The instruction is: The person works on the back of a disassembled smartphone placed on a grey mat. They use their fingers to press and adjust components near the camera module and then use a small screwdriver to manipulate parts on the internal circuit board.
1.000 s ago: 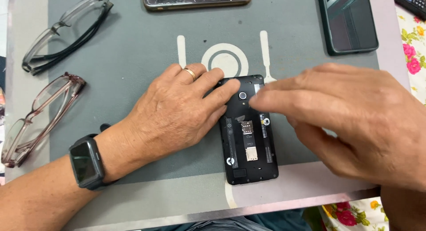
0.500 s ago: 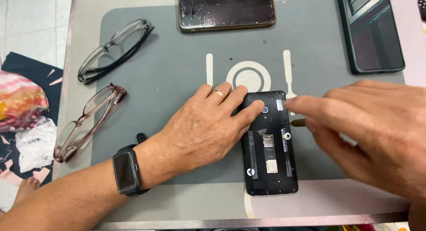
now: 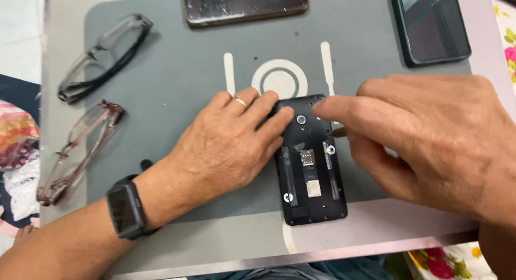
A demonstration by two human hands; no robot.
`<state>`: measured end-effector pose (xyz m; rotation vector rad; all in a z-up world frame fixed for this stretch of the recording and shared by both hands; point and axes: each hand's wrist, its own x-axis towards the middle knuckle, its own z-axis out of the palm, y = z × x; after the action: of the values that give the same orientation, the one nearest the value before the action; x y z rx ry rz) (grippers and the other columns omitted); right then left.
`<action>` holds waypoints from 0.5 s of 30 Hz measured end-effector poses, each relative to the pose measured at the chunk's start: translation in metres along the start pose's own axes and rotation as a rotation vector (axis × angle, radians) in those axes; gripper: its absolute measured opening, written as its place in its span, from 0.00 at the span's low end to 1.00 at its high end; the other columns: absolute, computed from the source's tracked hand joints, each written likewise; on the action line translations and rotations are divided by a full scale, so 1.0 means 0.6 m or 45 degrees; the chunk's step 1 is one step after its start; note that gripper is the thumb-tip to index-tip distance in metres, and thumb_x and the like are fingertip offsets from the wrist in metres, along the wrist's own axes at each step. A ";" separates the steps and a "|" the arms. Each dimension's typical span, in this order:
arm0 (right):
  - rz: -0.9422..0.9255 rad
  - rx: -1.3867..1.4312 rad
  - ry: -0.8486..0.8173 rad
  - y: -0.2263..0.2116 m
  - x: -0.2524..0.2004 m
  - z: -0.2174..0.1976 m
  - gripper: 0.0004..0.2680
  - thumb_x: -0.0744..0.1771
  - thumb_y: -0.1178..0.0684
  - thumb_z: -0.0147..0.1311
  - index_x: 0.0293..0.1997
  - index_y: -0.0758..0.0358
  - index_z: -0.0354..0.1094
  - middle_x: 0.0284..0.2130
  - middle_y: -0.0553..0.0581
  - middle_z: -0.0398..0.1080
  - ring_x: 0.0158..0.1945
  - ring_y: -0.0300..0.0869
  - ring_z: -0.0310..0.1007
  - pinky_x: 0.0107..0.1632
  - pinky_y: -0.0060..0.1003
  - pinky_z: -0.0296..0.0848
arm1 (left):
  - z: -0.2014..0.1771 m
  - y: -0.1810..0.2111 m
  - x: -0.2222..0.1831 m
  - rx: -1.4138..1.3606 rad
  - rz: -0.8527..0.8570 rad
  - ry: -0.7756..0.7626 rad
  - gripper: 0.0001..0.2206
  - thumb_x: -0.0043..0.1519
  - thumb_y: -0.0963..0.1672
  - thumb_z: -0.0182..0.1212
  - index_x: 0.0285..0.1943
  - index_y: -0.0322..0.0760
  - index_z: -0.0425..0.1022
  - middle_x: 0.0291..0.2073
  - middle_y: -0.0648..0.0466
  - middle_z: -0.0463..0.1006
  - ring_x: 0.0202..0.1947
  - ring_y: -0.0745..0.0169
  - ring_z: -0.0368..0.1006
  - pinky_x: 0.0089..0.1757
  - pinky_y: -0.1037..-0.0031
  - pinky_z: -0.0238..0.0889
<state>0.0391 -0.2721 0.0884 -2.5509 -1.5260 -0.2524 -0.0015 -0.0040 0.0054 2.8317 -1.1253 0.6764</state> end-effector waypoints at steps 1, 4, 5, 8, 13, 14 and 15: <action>0.006 0.004 -0.011 -0.001 -0.003 0.004 0.16 0.67 0.66 0.49 0.58 0.55 0.71 0.24 0.49 0.64 0.25 0.49 0.66 0.27 0.45 0.60 | 0.000 0.001 -0.001 -0.013 -0.001 -0.001 0.14 0.70 0.48 0.64 0.60 0.40 0.73 0.53 0.49 0.76 0.45 0.52 0.74 0.37 0.64 0.63; 0.034 0.005 0.093 -0.001 -0.008 0.007 0.06 0.75 0.63 0.57 0.50 0.53 0.74 0.20 0.48 0.64 0.21 0.51 0.60 0.27 0.45 0.61 | -0.001 0.000 0.000 0.042 0.008 -0.030 0.16 0.70 0.50 0.64 0.62 0.41 0.73 0.54 0.50 0.76 0.45 0.53 0.74 0.37 0.67 0.63; 0.004 -0.014 0.079 0.000 -0.006 0.005 0.08 0.73 0.65 0.55 0.54 0.54 0.73 0.22 0.49 0.64 0.22 0.51 0.61 0.28 0.45 0.62 | -0.003 -0.001 0.001 0.061 0.013 -0.028 0.16 0.70 0.50 0.64 0.61 0.42 0.73 0.53 0.51 0.76 0.45 0.55 0.74 0.36 0.67 0.62; 0.013 -0.032 0.030 -0.003 -0.003 0.002 0.15 0.68 0.66 0.52 0.58 0.53 0.73 0.26 0.49 0.64 0.24 0.49 0.63 0.27 0.45 0.61 | -0.004 -0.001 0.001 0.064 0.009 -0.021 0.14 0.71 0.50 0.64 0.60 0.42 0.73 0.52 0.52 0.75 0.43 0.55 0.73 0.36 0.67 0.62; 0.080 -0.120 0.051 -0.001 -0.012 0.010 0.08 0.75 0.63 0.59 0.55 0.50 0.75 0.20 0.46 0.64 0.24 0.47 0.66 0.26 0.44 0.56 | 0.002 -0.008 -0.001 0.050 0.005 -0.036 0.16 0.70 0.51 0.64 0.61 0.43 0.73 0.54 0.52 0.77 0.44 0.55 0.73 0.38 0.67 0.64; 0.056 -0.074 0.078 -0.002 -0.010 0.008 0.10 0.74 0.66 0.57 0.57 0.52 0.75 0.21 0.47 0.63 0.23 0.48 0.63 0.27 0.44 0.56 | 0.006 -0.013 -0.001 -0.031 -0.010 -0.060 0.16 0.69 0.52 0.64 0.60 0.43 0.74 0.53 0.52 0.77 0.45 0.52 0.75 0.39 0.63 0.66; 0.031 -0.029 0.105 -0.004 -0.008 0.007 0.13 0.73 0.69 0.55 0.59 0.54 0.75 0.21 0.48 0.61 0.23 0.48 0.59 0.28 0.44 0.56 | 0.010 -0.017 -0.001 -0.113 -0.025 -0.083 0.17 0.68 0.52 0.64 0.59 0.43 0.75 0.53 0.53 0.78 0.46 0.49 0.77 0.40 0.60 0.68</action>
<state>0.0352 -0.2743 0.0834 -2.5406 -1.4702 -0.3693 0.0070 0.0031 0.0008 2.8051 -1.1052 0.5229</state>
